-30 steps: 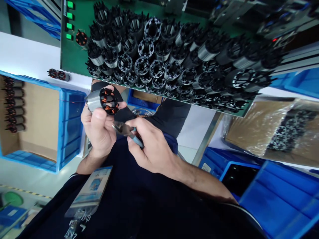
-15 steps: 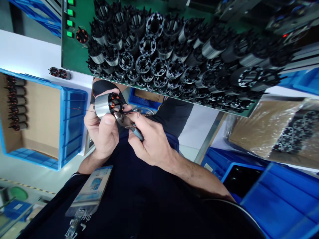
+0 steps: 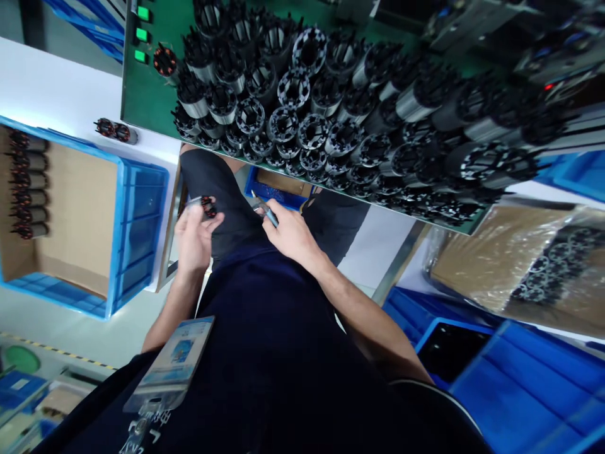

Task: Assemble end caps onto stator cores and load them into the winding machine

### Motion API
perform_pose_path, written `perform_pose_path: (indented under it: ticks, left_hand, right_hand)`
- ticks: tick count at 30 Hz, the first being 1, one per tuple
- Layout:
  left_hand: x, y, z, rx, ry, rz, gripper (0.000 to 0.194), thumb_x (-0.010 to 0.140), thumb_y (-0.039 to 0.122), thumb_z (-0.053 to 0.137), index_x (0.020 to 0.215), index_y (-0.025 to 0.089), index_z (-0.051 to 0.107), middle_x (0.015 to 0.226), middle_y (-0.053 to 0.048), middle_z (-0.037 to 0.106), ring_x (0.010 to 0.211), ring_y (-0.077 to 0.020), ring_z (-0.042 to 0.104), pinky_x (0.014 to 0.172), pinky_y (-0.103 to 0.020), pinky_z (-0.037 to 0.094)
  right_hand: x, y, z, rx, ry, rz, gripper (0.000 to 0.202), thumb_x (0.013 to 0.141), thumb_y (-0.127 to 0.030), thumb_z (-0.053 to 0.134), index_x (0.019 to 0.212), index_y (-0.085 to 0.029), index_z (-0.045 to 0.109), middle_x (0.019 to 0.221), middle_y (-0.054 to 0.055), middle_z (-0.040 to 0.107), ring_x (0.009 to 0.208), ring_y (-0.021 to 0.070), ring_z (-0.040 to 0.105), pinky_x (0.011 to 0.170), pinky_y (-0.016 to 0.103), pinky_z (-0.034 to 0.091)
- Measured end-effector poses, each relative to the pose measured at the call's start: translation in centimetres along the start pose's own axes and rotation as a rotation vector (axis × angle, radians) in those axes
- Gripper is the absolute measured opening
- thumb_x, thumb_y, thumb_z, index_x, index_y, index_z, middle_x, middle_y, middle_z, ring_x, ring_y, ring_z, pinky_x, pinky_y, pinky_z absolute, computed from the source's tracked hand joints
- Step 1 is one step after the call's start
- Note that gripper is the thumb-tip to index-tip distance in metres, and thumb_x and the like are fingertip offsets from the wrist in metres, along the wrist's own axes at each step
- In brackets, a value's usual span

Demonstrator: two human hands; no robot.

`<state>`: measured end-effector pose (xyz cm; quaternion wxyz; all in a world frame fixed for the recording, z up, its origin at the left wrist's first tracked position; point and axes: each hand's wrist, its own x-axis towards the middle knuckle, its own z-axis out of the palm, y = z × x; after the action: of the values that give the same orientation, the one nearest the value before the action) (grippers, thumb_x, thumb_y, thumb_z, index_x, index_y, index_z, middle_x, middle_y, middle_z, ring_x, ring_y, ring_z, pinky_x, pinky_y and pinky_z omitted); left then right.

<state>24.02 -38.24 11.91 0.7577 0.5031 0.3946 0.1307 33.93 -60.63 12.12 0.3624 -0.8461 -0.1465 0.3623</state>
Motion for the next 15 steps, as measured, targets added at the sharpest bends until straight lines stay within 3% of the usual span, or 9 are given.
perform_pose_path:
  ticks: [2, 4, 8, 12, 15]
  left_hand:
    - [0.2, 1.9, -4.7, 0.071, 0.084, 0.079, 0.064, 0.080, 0.075, 0.108, 0.114, 0.024, 0.090, 0.122, -0.010, 0.092, 0.085, -0.0202, 0.087, 0.090, -0.036, 0.078]
    - [0.8, 4.7, -10.5, 0.304, 0.209, 0.212, 0.064, 0.087, 0.076, 0.096, 0.125, 0.026, 0.086, 0.129, -0.010, 0.090, 0.097, -0.0246, 0.089, 0.100, -0.043, 0.078]
    - [2.2, 11.2, -22.1, 0.806, 0.555, 0.368, 0.042, 0.086, 0.058, 0.088, 0.104, 0.023, 0.074, 0.123, -0.010, 0.083, 0.107, -0.0284, 0.085, 0.112, -0.051, 0.073]
    - [3.4, 16.1, -31.1, 1.156, 0.812, 0.277, 0.017, 0.089, 0.031, 0.086, 0.093, 0.020, 0.073, 0.123, -0.012, 0.080, 0.120, -0.0301, 0.078, 0.121, -0.050, 0.066]
    - [4.4, 17.4, -35.0, 1.339, 0.866, 0.103, 0.014, 0.100, 0.027, 0.086, 0.100, 0.018, 0.076, 0.113, -0.009, 0.080, 0.115, -0.0282, 0.078, 0.121, -0.051, 0.064]
  right_hand:
    - [0.7, 1.0, 0.0, -0.049, -0.025, 0.047, 0.034, 0.112, -0.035, 0.059, 0.138, -0.024, 0.077, 0.123, 0.011, 0.092, 0.104, 0.0313, 0.086, 0.098, 0.040, 0.061]
    - [1.1, 1.6, 0.1, -0.075, -0.044, 0.065, 0.035, 0.112, -0.039, 0.058, 0.139, -0.026, 0.077, 0.115, 0.011, 0.091, 0.100, 0.0325, 0.086, 0.093, 0.040, 0.060]
    - [1.3, 1.8, 0.8, -0.105, -0.086, 0.052, 0.038, 0.108, -0.049, 0.056, 0.129, -0.026, 0.077, 0.112, 0.015, 0.090, 0.100, 0.0369, 0.086, 0.087, 0.042, 0.057]
    - [1.9, 2.1, 2.5, -0.141, -0.161, 0.017, 0.044, 0.104, -0.062, 0.054, 0.121, -0.027, 0.075, 0.112, 0.017, 0.090, 0.103, 0.0423, 0.086, 0.084, 0.045, 0.057]
    - [2.3, 2.2, 3.6, -0.181, -0.230, 0.021, 0.052, 0.105, -0.069, 0.051, 0.127, -0.029, 0.075, 0.116, 0.015, 0.091, 0.108, 0.0424, 0.087, 0.089, 0.047, 0.060]
